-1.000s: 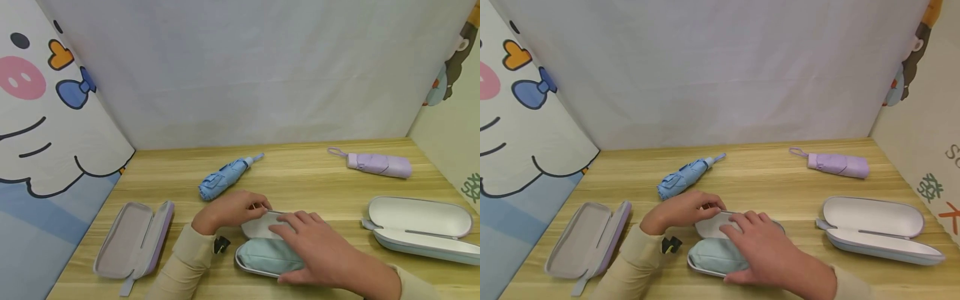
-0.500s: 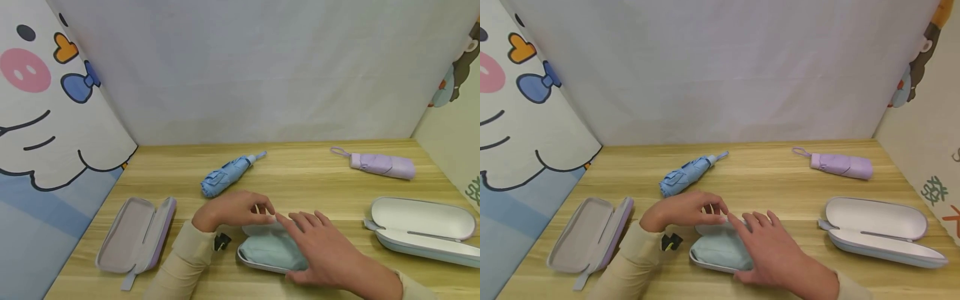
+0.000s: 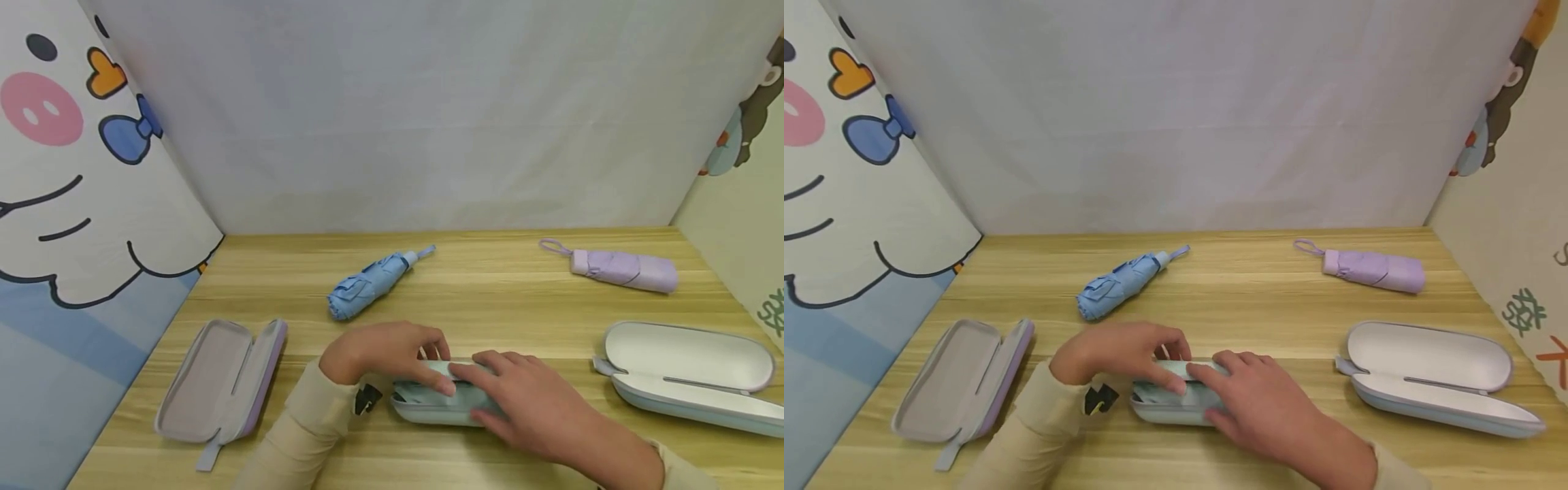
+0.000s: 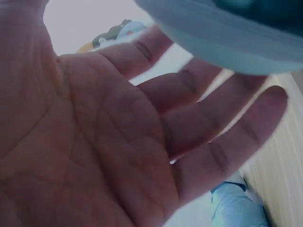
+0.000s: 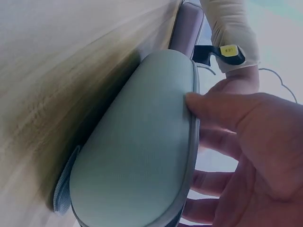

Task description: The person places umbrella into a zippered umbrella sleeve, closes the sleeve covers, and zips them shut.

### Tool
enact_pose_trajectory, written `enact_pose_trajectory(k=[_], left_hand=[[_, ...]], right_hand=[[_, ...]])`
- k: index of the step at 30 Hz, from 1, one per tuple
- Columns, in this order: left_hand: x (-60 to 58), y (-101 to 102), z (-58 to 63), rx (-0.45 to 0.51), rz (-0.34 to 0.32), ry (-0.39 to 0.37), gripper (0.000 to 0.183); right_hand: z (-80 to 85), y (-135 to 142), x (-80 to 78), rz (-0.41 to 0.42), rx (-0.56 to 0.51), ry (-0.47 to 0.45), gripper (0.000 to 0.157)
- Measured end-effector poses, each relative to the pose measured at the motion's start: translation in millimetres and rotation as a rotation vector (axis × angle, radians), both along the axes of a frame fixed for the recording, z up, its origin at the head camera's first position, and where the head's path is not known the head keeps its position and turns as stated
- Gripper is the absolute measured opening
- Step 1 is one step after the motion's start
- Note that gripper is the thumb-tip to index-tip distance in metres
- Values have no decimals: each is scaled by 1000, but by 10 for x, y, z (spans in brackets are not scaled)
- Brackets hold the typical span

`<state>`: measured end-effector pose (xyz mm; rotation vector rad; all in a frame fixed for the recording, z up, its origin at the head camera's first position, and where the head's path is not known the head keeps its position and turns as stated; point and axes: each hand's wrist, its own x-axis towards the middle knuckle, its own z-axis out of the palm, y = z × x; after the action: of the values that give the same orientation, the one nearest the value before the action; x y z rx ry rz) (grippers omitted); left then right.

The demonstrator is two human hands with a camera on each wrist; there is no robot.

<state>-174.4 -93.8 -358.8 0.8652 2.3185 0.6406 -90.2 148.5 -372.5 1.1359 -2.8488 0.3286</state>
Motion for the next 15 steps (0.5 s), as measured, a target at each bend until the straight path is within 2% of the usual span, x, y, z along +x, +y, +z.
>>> enact_pose_trajectory(k=[2, 5, 9, 12, 15], left_hand=[[42, 31, 2, -31, 21, -20, 52], [115, 82, -1, -86, 21, 24, 70], [198, 135, -19, -181, 10, 169, 86], [217, 146, -60, -220, -9, 300, 82], [204, 135, -122, -196, -39, 428, 73]], right_hand=[[-1, 14, -13, 9, -7, 1, 55], [-4, 38, -33, 9, -15, 15, 50], [-12, 64, -74, -10, -24, 26, 43], [-21, 86, -105, -31, -39, 28, 39], [-40, 118, -142, -50, -61, 39, 37]])
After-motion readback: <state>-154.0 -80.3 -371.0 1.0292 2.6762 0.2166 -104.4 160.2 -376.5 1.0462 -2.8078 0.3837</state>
